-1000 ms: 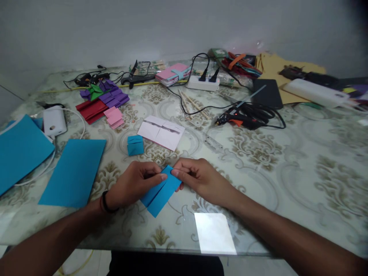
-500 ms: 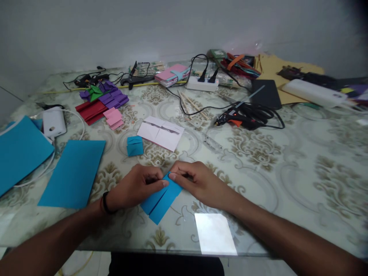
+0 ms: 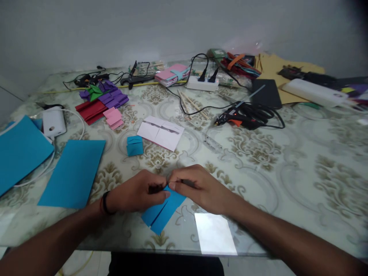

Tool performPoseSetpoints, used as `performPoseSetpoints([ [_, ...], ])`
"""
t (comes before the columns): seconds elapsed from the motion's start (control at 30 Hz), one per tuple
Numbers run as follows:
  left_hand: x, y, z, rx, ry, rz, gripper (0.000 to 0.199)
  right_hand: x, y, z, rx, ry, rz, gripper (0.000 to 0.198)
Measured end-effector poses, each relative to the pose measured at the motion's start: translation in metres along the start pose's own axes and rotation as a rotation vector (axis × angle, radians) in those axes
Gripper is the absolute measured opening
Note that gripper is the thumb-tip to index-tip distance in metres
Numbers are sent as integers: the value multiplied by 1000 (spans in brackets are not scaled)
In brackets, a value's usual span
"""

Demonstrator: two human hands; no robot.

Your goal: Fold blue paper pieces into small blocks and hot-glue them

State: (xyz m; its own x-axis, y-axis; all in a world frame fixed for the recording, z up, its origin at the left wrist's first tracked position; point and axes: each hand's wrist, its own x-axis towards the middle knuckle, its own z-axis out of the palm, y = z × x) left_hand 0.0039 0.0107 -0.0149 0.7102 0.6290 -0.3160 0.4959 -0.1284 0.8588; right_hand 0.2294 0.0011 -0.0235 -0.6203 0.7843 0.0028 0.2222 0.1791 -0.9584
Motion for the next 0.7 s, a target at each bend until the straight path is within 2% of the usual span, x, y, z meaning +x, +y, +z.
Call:
performPoseSetpoints([
  [0.2,0,-1,0,-32,-28,19,36,3,2,3,-49,41,6,34],
  [0.5,3,-4,-1,-159,178,18,38,4,2,-5,-91,155,86,33],
  [0.7,3,-4,0,-134,89,-16,34,5,3,-3,-80,130,105,29],
])
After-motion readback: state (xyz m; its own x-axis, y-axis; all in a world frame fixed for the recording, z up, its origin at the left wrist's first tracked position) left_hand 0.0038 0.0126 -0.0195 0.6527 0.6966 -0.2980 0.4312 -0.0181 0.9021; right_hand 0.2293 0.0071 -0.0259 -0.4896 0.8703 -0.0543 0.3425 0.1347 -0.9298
